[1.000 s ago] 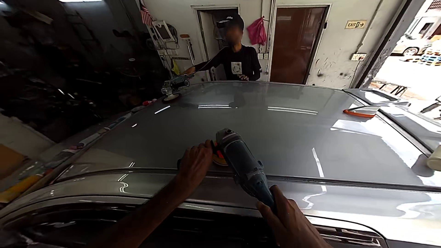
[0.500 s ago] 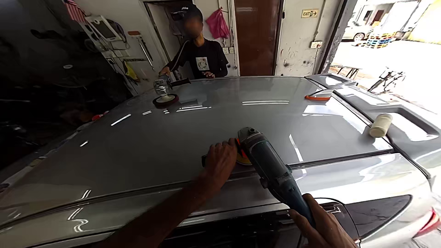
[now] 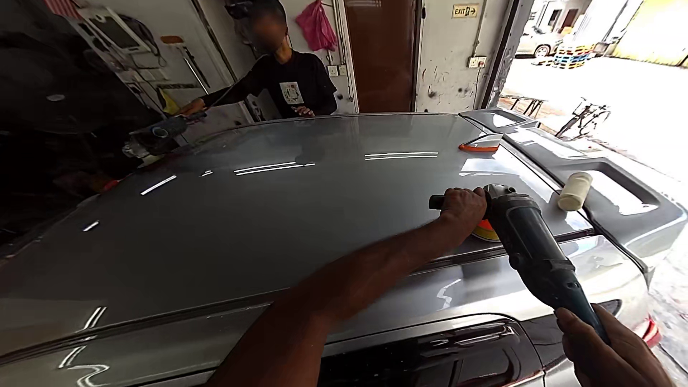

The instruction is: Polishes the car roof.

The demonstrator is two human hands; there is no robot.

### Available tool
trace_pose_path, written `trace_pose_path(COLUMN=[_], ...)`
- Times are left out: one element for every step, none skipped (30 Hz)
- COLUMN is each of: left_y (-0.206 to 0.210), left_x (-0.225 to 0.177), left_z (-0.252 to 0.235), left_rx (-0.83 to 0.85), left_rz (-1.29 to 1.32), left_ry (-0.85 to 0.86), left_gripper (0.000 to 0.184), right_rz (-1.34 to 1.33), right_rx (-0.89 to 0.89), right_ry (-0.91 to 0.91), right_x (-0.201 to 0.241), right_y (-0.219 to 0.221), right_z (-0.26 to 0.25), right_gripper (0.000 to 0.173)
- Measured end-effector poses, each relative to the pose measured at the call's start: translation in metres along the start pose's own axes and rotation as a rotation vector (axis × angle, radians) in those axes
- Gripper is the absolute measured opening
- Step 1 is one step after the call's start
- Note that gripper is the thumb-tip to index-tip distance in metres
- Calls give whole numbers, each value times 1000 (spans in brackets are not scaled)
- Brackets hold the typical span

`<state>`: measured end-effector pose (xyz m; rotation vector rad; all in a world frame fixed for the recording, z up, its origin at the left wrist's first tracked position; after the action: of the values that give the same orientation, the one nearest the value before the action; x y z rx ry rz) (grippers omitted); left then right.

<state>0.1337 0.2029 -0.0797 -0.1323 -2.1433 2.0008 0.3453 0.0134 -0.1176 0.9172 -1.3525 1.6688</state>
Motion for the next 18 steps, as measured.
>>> trace_pose_path(left_y=[0,0,1,1,0,0,1,2,2,2,3,4,6,7,9,11,13,14], left_x=[-5,-8,-8,-4,2,8,15,25,36,49,62,75,91,109,129,148,165,182], left_z=[-6,-11,-17,-22,-27,-32,-38,-45,-52,-59,-65,-70,-74,-77,-79,-80,-79,-74], left_rx=[-9,-15,-22,-29,-31,-28,-25,-25,-29,-37,-43,-46,-48,-58,-76,-102,-110,-105], left_rz=[15,33,52,67,76,82,89,99,108,113,117,121,125,129,129,132,127,117], left_ry=[12,19,23,26,26,26,18,1,-15,-30,-47,-68,-93,-118,-137,-153,-173,-198], left_gripper=[29,28,27,27,27,26,25,26,26,26,26,27,27,28,28,28,28,28], right_rz=[-5,-5,2,7,5,4,12,29,41,44,43,45,49,52,50,44,45,49], right_rx=[-2,-4,-4,1,8,12,17,29,41,55,66,72,80,91,100,109,124,148], right_ry=[-1,-7,-15,-21,-24,-26,-34,-43,-53,-61,-63,-61,-64,-70,-74,-76,-74,-69], right_x=[-2,-3,-1,2,5,9,13,19,27,34,40,47,55,66,76,86,95,105], right_y=[-4,-6,-8,-8,-7,-5,-2,2,6,11,17,25,35,46,58,69,81,94], right_z=[-3,-7,-12,-19,-27,-35,-45,-56,-68,-80,-92,-104,-116,-128,-140,-150,-157,-163], right_gripper=[35,35,35,34,34,34,34,35,36,37,37,38,38,38,38,38,38,37])
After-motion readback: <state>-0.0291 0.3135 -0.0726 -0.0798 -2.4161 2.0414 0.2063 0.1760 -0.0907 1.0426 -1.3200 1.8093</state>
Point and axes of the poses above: each hand's wrist, its own z-axis away from the middle knuckle, its own y-axis out of the palm, x = y × z, the point moved 3 cm from there along -z, towards the middle knuckle, and after that the axes turned 1 degree about -y, right-handed, at the moved point
